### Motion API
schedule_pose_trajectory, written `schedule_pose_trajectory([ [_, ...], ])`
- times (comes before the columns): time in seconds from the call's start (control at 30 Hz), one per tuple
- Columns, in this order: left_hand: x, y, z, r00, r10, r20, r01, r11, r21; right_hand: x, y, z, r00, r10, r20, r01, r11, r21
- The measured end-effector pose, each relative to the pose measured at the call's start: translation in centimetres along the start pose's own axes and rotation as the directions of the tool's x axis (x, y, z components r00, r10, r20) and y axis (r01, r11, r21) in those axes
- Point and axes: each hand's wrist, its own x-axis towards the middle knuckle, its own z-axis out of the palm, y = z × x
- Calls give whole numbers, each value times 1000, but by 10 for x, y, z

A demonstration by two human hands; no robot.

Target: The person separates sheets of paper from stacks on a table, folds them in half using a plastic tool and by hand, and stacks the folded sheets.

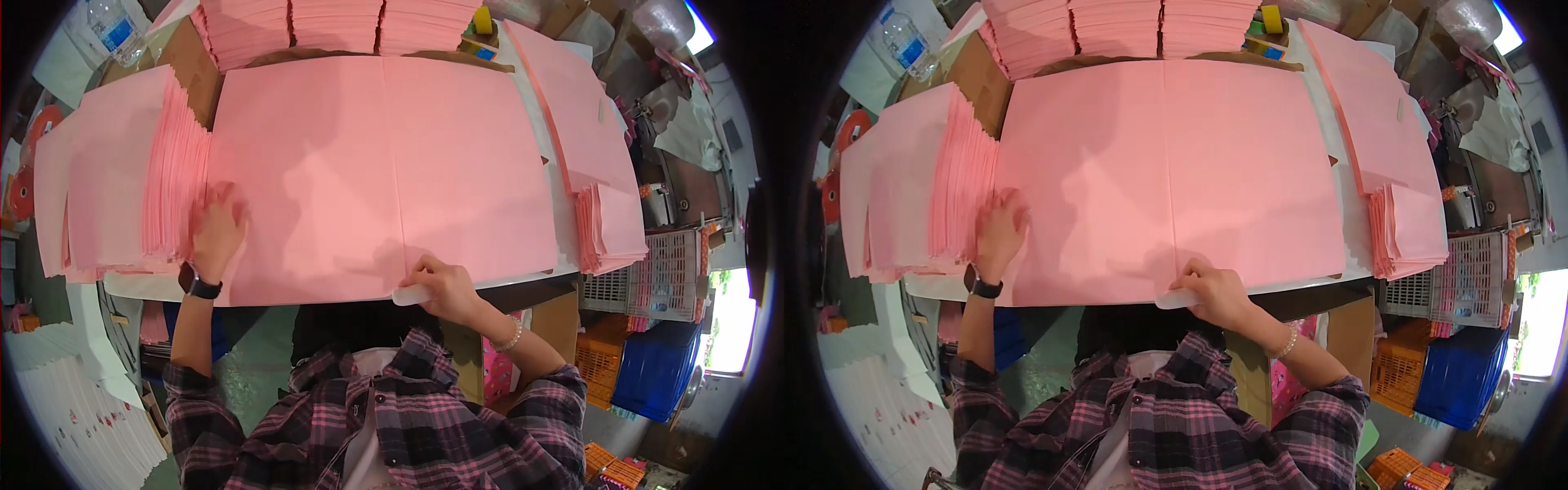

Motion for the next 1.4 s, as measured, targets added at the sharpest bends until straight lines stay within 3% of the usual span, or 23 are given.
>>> schedule_pose_trajectory([
  [0.1, -13, 16, -7, 997, 23, -79, -8, 984, 177, -7, -19, -23, 992, -113, -59, 118, 990, 74],
  [0.17, -22, 19, -21, 873, 487, 41, -485, 853, 196, -15, -32, -44, 981, -169, -95, 179, 978, 106],
  [0.2, -27, 21, -22, 872, 487, 36, -484, 852, 201, -23, -35, -57, 985, -165, -58, 175, 908, 381],
  [0.23, -32, 22, -23, 754, 645, 123, -619, 761, -196, -30, -36, -69, 985, -173, -21, 147, 767, 624],
  [0.27, -34, 22, -24, 596, 793, 126, -612, 550, -568, -32, -37, -80, 984, -176, -26, 154, 768, 621],
  [0.3, -33, 21, -22, 594, 795, 124, -617, 550, -563, -31, -36, -94, 994, -104, -34, 102, 770, 630],
  [0.4, -26, 11, -9, 497, 841, 213, -202, 351, -914, -15, -28, -137, 991, 115, -64, -44, 746, 664],
  [0.43, -23, 3, -2, 492, 844, 212, -216, 355, -910, -6, -25, -151, 979, 187, -77, -86, 730, 678],
  [0.47, -19, 2, 6, 566, 794, 223, -141, 360, -922, 5, -21, -163, 962, 257, -89, -126, 711, 691],
  [0.53, -2, -2, 19, 691, 677, 252, 6, 344, -939, 56, -10, -171, 846, 508, -161, -7, 313, 950],
  [0.6, -3, -4, 35, 785, 547, 291, 147, 293, -945, 106, 25, -180, 856, 471, -214, -159, 633, 758],
  [0.67, 5, -15, 49, 847, 405, 343, 279, 209, -937, 148, 101, -168, 768, 640, -16, -243, 315, 917],
  [0.7, 3, -19, 57, 867, 330, 374, 340, 157, -927, 149, 114, -157, 766, 642, -30, -231, 319, 919],
  [0.77, -6, -34, 76, 877, 173, 449, 450, 34, -892, 139, 118, -131, 683, 728, 53, -261, 175, 950],
  [0.8, -1, -29, 68, 880, 176, 442, 443, 34, -896, 125, 114, -122, 677, 726, 121, -316, 139, 938],
  [0.83, 2, -17, 51, 888, 187, 420, 393, 165, -905, 105, 108, -114, 667, 720, 189, -374, 104, 921],
  [0.9, 5, 6, 24, 899, 212, 383, 273, 411, -870, 55, 72, -111, 797, 592, 123, -391, 350, 851],
  [0.97, 8, 14, 24, 914, 169, 370, 286, 379, -880, 34, 81, -84, 682, 726, 91, -552, 429, 715],
  [1.0, 8, 17, 25, 923, 125, 364, 302, 353, -886, 27, 85, -71, 677, 730, 91, -555, 425, 715],
  [1.1, 6, 12, 41, 935, 71, 347, 302, 353, -885, 15, 91, -39, 736, 649, -190, -284, 552, 784],
  [1.2, 10, 7, 57, 953, 43, 301, 259, 405, -877, 22, 95, -33, 668, 715, -205, -342, 540, 770],
  [1.3, 9, 4, 67, 992, -53, 112, 123, 552, -825, 26, 95, -37, 642, 740, -202, -364, 526, 769],
  [1.4, 11, 19, 58, 991, -118, 69, 120, 498, -859, 31, 92, -42, 651, 736, -183, -352, 507, 787],
])
